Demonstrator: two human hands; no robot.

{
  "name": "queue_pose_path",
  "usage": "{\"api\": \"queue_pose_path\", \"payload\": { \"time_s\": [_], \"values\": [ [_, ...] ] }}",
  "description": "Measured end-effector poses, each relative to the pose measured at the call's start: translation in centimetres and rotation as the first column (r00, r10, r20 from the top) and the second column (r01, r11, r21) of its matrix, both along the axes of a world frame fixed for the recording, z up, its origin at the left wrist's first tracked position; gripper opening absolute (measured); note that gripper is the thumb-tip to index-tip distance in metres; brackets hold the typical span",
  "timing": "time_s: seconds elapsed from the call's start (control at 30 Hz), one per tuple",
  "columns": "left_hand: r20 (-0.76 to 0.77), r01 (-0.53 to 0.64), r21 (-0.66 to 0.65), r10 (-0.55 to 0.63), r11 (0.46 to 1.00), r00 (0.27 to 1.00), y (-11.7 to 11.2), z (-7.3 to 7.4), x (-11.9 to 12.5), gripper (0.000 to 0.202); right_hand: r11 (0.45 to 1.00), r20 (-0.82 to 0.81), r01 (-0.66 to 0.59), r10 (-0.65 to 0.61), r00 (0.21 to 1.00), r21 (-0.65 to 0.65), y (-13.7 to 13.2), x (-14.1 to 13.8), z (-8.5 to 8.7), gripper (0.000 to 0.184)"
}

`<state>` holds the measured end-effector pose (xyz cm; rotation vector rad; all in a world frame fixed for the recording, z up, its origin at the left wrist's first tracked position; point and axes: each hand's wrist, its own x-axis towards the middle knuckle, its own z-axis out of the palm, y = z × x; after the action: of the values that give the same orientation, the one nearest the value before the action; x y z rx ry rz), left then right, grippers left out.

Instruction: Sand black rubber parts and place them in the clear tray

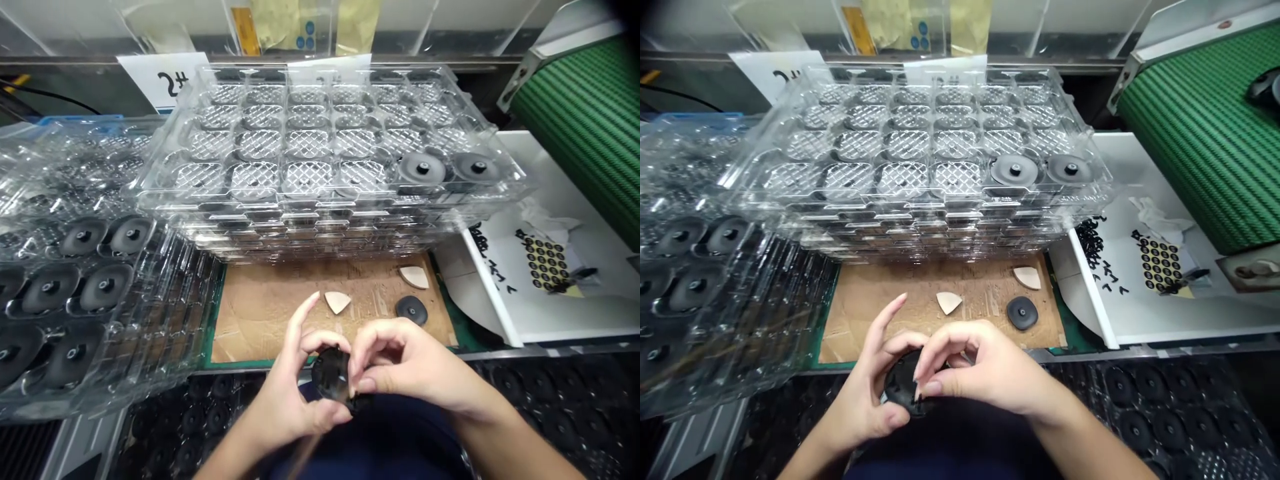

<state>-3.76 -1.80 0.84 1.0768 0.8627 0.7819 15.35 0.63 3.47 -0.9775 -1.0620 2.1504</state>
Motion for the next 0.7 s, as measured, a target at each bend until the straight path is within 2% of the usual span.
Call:
{"api": "queue_pose_path", "payload": {
  "time_s": [0.1, 0.2, 0.3, 0.33, 0.4, 0.47, 0.53, 0.57, 0.63, 0.67, 0.7],
  "values": [
    [-0.004, 0.019, -0.045, -0.019, 0.999, 1.000, 0.1, 0.1, 0.3, 0.100, 0.999, -0.055, 0.041, -0.043, 0.998, -0.031, -0.7, 0.2, -0.3, 0.012],
    [-0.023, -0.003, -0.013, 0.003, 1.000, 1.000, -0.1, 0.0, 0.6, 0.098, 0.989, -0.030, 0.142, -0.143, 0.989, -0.030, -1.8, 0.3, -0.6, 0.011],
    [-0.019, -0.081, 0.078, 0.082, 0.994, 0.996, -0.7, -0.1, 1.2, 0.094, 0.949, 0.070, 0.301, -0.308, 0.949, 0.097, -3.5, 0.8, -0.9, 0.009],
    [-0.018, -0.123, 0.105, 0.126, 0.987, 0.992, -1.0, -0.1, 1.4, 0.094, 0.918, 0.112, 0.352, -0.376, 0.920, 0.185, -4.3, 1.1, -1.0, 0.007],
    [-0.019, -0.209, 0.132, 0.213, 0.969, 0.977, -1.4, 0.1, 2.0, 0.095, 0.818, 0.168, 0.405, -0.503, 0.848, 0.407, -5.7, 1.9, -1.3, 0.003],
    [-0.033, -0.261, 0.131, 0.268, 0.956, 0.963, -1.7, 0.3, 2.6, 0.095, 0.705, 0.190, 0.365, -0.576, 0.795, 0.608, -6.9, 2.8, -1.4, 0.006],
    [-0.043, -0.277, 0.114, 0.284, 0.954, 0.958, -1.9, 0.6, 3.2, 0.093, 0.632, 0.231, 0.256, -0.583, 0.779, 0.731, -7.7, 3.6, -1.4, 0.015],
    [-0.051, -0.273, 0.106, 0.280, 0.956, 0.959, -2.0, 0.7, 3.5, 0.093, 0.602, 0.259, 0.192, -0.580, 0.772, 0.775, -8.0, 3.9, -1.4, 0.019],
    [-0.110, -0.214, 0.086, 0.223, 0.973, 0.969, -2.3, 0.8, 4.1, 0.089, 0.496, 0.273, 0.094, -0.615, 0.740, 0.863, -8.5, 4.1, -1.4, 0.021],
    [-0.156, -0.140, 0.065, 0.149, 0.988, 0.976, -2.5, 0.7, 4.4, 0.085, 0.447, 0.273, 0.059, -0.639, 0.719, 0.893, -8.7, 4.2, -1.4, 0.022],
    [-0.213, -0.039, 0.037, 0.046, 0.999, 0.976, -2.7, 0.5, 4.7, 0.077, 0.420, 0.284, 0.030, -0.661, 0.695, 0.907, -9.0, 4.3, -1.5, 0.025]
  ]
}}
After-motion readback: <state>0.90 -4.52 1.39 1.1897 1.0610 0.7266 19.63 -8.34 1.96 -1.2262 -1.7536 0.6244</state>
